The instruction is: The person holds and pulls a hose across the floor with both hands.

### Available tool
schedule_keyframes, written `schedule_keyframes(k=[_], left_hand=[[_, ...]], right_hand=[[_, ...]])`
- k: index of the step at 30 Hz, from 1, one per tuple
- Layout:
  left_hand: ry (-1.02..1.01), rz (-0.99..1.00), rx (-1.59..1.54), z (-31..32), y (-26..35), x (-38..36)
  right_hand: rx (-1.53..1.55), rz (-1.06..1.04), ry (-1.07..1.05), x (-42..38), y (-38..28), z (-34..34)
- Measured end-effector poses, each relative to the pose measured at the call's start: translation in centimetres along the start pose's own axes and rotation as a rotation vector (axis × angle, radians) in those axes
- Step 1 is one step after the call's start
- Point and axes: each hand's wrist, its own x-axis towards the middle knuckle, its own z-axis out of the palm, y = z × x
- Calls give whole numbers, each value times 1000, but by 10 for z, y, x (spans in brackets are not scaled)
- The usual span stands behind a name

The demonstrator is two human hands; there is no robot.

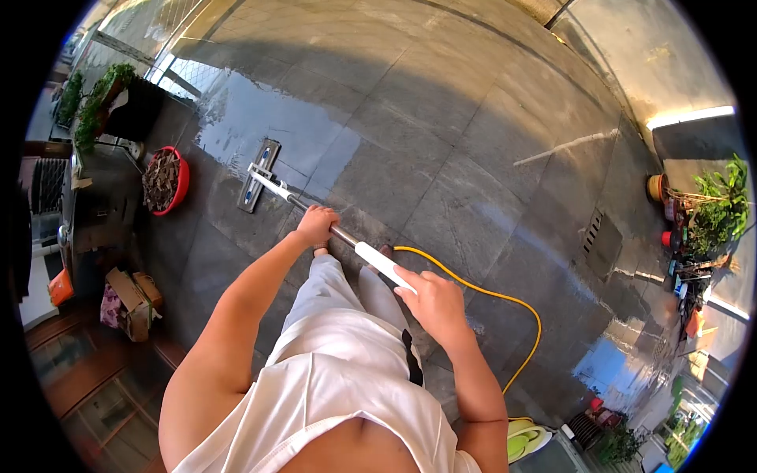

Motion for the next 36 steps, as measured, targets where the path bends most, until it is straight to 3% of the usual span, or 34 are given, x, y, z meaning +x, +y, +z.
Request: schedule_keyframes(k=[4,7,8,9,10,11,12,14,18,20,21,24,25,30,33,34,36], left_hand=[[-96,336,-243,-51,110,27],[-150,570,-331,-79,212,32],[-159,672,-353,-96,241,29],[-188,736,-374,-99,266,29],[-227,797,-412,-103,287,29],[-209,844,-460,-110,303,28],[-193,892,-510,-115,314,29],[-244,899,-483,-112,330,46],[-289,919,-438,-110,316,70],[-313,889,-417,-123,292,71],[-310,872,-396,-124,281,74],[-269,797,-375,-143,222,80],[-249,764,-377,-151,198,82],[-131,470,-286,-168,36,100],[99,306,-325,-162,-99,103],[224,249,-296,-160,-148,100],[297,-48,-130,-183,-220,66]], right_hand=[[172,300,177,-51,-14,-103],[32,554,351,-128,-32,-178],[-111,534,489,-165,-35,-191],[-61,688,394,-192,-51,-218],[-242,503,336,-214,-56,-235],[-299,454,523,-233,-63,-232],[-326,633,134,-198,-123,-258],[-296,684,210,-185,-145,-249],[-342,758,155,-134,-172,-233],[-329,775,146,-124,-174,-229],[-235,601,433,-151,-134,-215],[-86,620,411,-122,-121,-209],[-49,551,501,-106,-119,-196],[47,567,264,51,-152,-136],[8,157,277,160,-171,-59],[34,145,258,195,-183,-32],[98,116,227,266,-189,35]])
